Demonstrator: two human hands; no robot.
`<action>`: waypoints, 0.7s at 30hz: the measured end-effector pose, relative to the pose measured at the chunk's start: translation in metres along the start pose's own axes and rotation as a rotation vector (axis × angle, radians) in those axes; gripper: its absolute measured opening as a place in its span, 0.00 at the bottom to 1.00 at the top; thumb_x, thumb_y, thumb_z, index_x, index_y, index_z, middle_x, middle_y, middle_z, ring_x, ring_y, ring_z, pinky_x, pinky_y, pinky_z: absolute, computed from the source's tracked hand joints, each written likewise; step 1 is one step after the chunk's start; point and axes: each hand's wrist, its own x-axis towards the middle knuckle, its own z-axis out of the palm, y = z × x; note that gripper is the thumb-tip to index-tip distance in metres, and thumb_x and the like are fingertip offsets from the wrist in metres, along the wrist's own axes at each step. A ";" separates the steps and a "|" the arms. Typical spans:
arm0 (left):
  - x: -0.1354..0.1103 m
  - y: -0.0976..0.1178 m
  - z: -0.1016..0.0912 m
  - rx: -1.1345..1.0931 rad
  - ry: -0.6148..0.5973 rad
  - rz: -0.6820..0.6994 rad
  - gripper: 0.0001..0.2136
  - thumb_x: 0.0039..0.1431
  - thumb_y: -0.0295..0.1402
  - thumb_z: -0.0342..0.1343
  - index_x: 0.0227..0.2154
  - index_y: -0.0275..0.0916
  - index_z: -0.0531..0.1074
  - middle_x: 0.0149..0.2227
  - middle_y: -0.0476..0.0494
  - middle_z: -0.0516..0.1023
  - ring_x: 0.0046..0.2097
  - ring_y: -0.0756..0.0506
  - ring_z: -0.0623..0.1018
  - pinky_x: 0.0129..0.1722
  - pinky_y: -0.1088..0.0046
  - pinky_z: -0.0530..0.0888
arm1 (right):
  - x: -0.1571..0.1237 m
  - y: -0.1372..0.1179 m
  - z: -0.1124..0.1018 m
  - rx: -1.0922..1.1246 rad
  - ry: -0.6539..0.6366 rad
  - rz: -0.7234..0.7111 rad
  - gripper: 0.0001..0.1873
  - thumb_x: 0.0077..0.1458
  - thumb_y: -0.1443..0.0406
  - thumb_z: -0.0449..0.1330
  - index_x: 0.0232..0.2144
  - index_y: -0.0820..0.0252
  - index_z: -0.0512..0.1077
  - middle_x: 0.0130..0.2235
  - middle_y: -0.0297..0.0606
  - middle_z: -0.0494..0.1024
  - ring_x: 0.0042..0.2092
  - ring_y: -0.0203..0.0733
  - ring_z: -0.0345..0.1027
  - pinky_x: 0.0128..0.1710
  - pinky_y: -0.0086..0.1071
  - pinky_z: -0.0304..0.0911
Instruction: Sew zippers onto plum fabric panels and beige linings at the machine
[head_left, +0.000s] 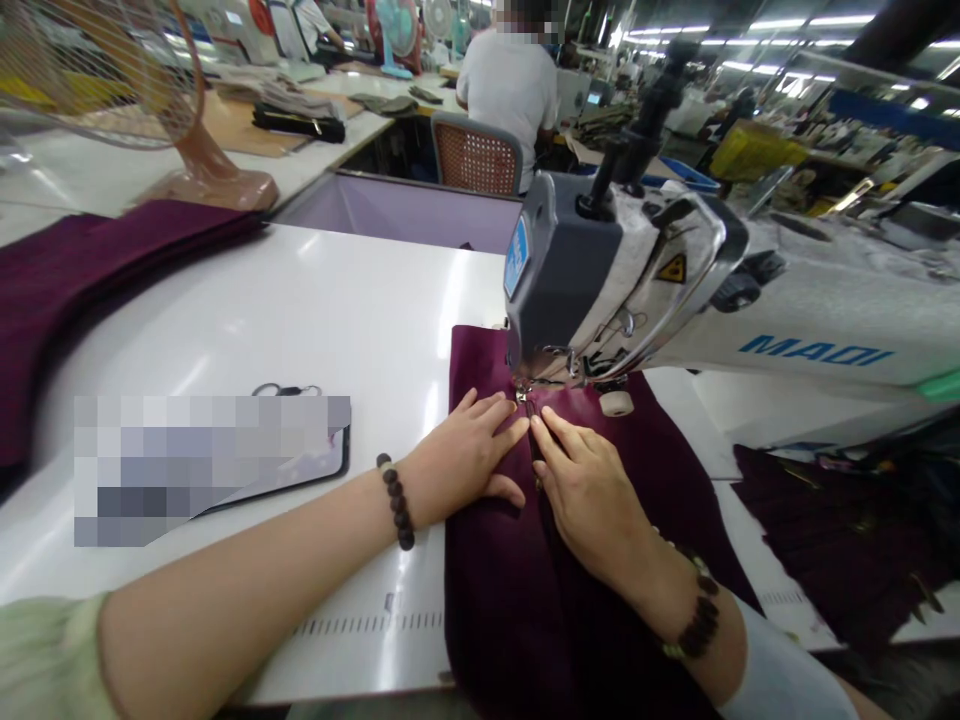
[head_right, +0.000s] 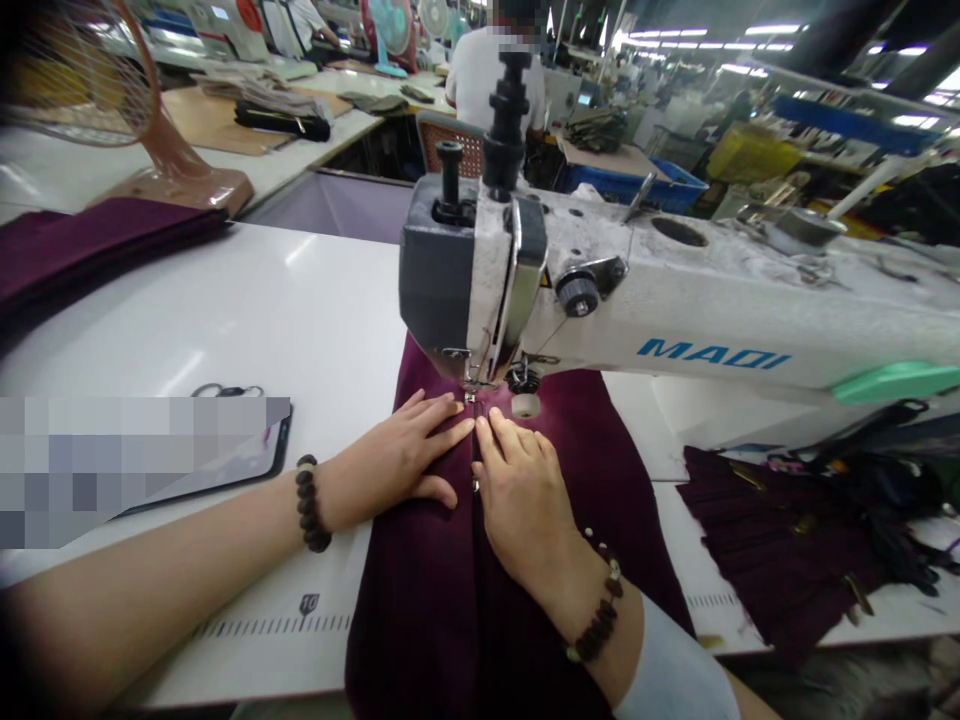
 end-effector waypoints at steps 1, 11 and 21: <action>0.000 0.000 0.000 -0.004 -0.006 0.009 0.39 0.43 0.56 0.54 0.52 0.29 0.62 0.50 0.29 0.66 0.55 0.35 0.65 0.55 0.51 0.60 | 0.000 -0.001 0.001 -0.011 0.011 0.003 0.22 0.57 0.68 0.50 0.54 0.64 0.62 0.57 0.43 0.63 0.54 0.46 0.57 0.52 0.43 0.55; 0.001 -0.007 -0.002 -0.044 0.000 0.033 0.39 0.42 0.56 0.55 0.51 0.29 0.64 0.49 0.30 0.67 0.54 0.35 0.65 0.55 0.51 0.60 | 0.000 -0.004 0.005 -0.070 0.065 0.008 0.21 0.57 0.67 0.49 0.53 0.64 0.64 0.55 0.43 0.64 0.50 0.49 0.59 0.49 0.44 0.57; 0.003 -0.008 -0.004 -0.015 -0.038 0.032 0.38 0.43 0.56 0.55 0.51 0.30 0.64 0.50 0.29 0.66 0.54 0.35 0.65 0.55 0.52 0.60 | 0.003 -0.001 0.001 0.026 0.037 0.017 0.21 0.57 0.67 0.48 0.53 0.65 0.63 0.55 0.46 0.65 0.51 0.49 0.59 0.50 0.45 0.56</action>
